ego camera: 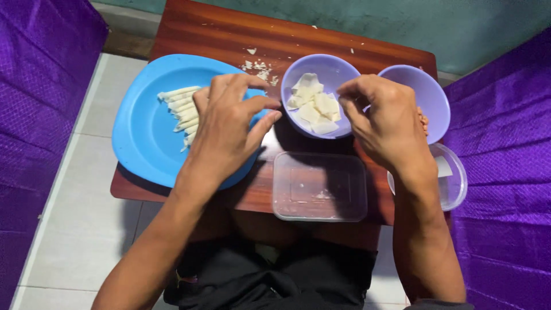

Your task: Preparing peanut-filled rolled snacks by hand

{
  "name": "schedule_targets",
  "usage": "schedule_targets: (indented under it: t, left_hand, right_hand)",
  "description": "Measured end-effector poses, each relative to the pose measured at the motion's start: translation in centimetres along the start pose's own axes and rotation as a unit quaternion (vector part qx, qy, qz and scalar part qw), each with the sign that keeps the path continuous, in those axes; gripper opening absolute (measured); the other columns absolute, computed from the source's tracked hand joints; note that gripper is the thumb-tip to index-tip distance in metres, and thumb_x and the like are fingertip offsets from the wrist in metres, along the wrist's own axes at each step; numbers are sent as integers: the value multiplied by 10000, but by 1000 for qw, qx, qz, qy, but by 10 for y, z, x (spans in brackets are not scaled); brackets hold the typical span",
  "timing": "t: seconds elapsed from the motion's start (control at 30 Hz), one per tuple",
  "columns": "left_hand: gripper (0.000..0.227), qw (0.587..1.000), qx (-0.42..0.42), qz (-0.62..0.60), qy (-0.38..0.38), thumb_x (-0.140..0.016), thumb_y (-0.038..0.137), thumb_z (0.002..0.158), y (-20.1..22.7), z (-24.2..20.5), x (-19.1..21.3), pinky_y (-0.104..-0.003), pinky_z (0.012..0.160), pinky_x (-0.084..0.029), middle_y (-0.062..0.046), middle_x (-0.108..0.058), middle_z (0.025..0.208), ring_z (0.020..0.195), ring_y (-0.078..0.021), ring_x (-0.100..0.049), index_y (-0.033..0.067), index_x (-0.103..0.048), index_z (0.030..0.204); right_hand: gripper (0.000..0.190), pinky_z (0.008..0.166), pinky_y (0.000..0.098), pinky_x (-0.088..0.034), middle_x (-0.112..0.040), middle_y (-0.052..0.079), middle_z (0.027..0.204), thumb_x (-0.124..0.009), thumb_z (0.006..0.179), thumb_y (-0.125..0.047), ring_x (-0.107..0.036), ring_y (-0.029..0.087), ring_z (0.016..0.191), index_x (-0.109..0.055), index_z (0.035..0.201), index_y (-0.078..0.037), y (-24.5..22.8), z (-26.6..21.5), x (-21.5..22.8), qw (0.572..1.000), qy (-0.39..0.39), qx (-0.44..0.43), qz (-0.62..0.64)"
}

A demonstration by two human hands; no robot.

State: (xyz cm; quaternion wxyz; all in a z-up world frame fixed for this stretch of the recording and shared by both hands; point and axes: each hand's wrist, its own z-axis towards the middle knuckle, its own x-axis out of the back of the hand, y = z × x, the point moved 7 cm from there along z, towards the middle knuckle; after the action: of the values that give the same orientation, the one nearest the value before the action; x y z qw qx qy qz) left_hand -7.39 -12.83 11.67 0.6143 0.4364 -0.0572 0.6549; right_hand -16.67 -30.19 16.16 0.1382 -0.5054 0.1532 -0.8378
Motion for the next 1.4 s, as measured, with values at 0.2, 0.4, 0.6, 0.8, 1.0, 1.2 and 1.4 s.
schedule_targets:
  t: [0.2,0.4,0.6,0.8,1.0,1.2,1.4]
  left_hand:
    - [100,1000,2,-19,2,-713,166,963,10,14,-24,-408,863,-287,4,-605,1027,895,-202,-457,111,-783,1008]
    - [96,1000,14,-20,12,-720,162,948,2,20,-29,-394,845,-286,4,-615,996,895,-202,-471,134,-780,1018]
    - [93,999,27,-16,11,-726,188,953,-9,17,-27,-401,872,-285,5,-625,1011,913,-195,-487,129,-786,995]
    - [107,999,30,-18,6,-726,190,951,-12,12,-23,-415,880,-287,-22,-622,1026,921,-209,-491,126,-782,1016]
    - [130,999,22,-38,13,-719,182,957,-1,12,-10,-400,881,-277,-25,-632,1051,931,-201,-495,107,-778,1045]
    - [233,980,14,-199,-16,-679,70,945,26,16,-10,-335,775,-514,-135,-666,1051,902,-224,-633,-53,-701,1142]
    - [448,956,39,-278,-82,-798,155,853,50,5,-29,-265,698,-553,-94,-686,1067,860,-171,-674,-14,-652,1242]
  right_hand:
    - [229,527,359,-575,-786,167,901,-761,867,-47,-712,244,592,-775,1081,32,27,11,-27,991,-88,-67,-70]
    - [384,690,393,-565,-738,67,948,-831,702,-26,-636,239,769,-804,1077,-107,71,42,-79,974,-29,43,-222]
    - [238,700,412,-408,-694,52,972,-802,867,-285,-540,214,780,-816,1088,-197,69,54,-110,947,-94,102,-290]
    - [119,754,406,-352,-601,22,933,-752,967,-285,-480,202,812,-774,955,-169,61,52,-95,947,-46,139,-285]
    - [134,710,354,-433,-702,27,768,-831,832,-107,-582,176,644,-748,933,-76,36,34,-31,986,-49,134,-87]
    - [146,665,264,-540,-743,110,873,-688,860,76,-653,153,698,-699,1006,80,2,12,11,982,-118,48,138]
    - [168,592,198,-484,-713,75,872,-668,931,75,-622,97,696,-642,1093,42,1,-19,10,948,-169,-6,271]
